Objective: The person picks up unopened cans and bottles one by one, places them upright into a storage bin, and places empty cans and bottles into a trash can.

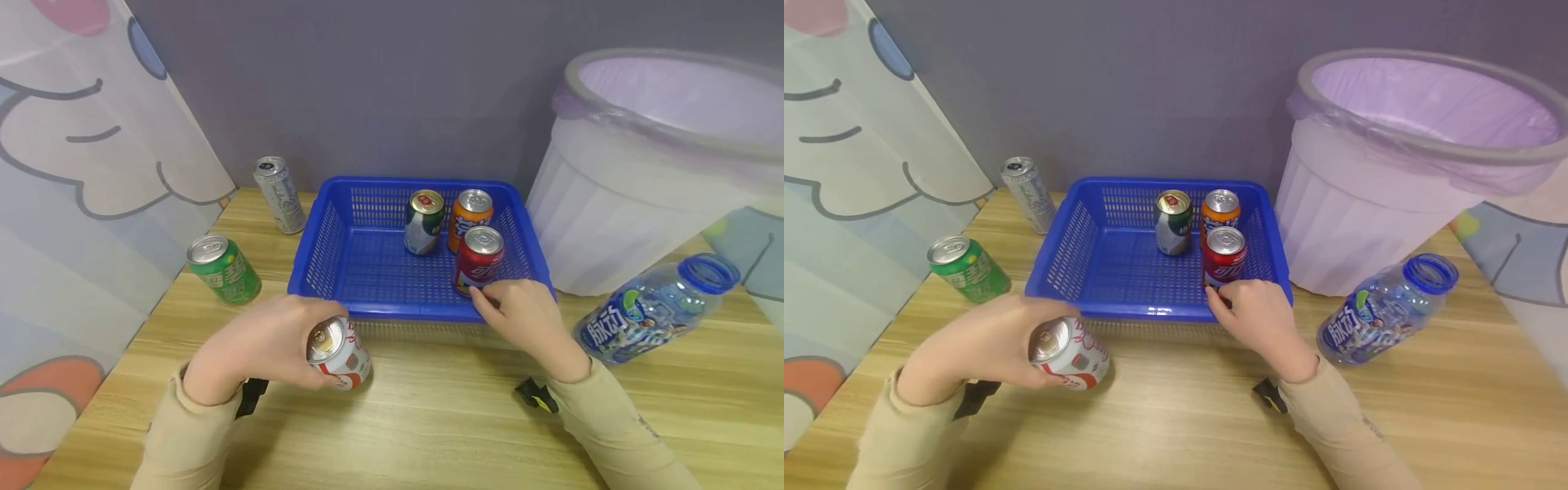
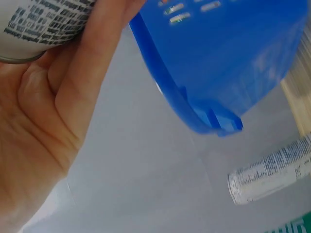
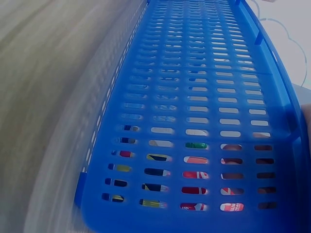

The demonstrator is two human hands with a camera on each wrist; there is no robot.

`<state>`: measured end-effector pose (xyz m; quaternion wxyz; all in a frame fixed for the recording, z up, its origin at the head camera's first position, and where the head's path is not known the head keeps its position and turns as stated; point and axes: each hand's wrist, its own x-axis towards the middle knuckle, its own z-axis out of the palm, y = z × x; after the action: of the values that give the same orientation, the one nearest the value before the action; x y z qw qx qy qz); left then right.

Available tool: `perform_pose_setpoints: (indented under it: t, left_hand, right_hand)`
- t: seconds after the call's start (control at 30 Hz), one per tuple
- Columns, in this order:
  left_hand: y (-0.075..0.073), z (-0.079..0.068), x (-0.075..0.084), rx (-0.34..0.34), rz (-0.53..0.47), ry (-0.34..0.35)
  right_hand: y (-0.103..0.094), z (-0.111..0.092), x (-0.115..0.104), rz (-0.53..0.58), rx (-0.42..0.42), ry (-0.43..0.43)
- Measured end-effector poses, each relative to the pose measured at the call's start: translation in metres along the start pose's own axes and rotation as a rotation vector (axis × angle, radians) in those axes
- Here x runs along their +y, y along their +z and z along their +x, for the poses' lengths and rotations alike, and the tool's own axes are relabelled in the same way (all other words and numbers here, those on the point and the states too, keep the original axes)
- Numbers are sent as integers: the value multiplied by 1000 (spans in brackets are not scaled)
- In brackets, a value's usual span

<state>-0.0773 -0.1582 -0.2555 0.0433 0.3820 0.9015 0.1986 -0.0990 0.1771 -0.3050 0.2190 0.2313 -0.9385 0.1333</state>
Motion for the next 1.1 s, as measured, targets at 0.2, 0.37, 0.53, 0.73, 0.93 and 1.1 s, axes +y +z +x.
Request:
perform_pose_setpoints:
  t: [0.2,0.37,0.53,0.73,0.93,1.1]
  left_hand:
    - [1,10,7,7,-19,79]
    - [-2,16,17,13,15,112]
    - [-5,23,25,24,34,159]
    - [-6,28,30,11,3,203]
    - [-10,33,30,25,-21,265]
    - [-19,37,29,8,-37,292]
  right_hand:
    - [1,0,0,-9,5,-4]
    - [1,0,-1,-12,15,-16]
    - [2,0,0,-15,25,-17]
    - [2,0,1,-13,40,-29]
    - [1,0,1,-13,49,-38]
    - [2,-1,0,-14,40,-32]
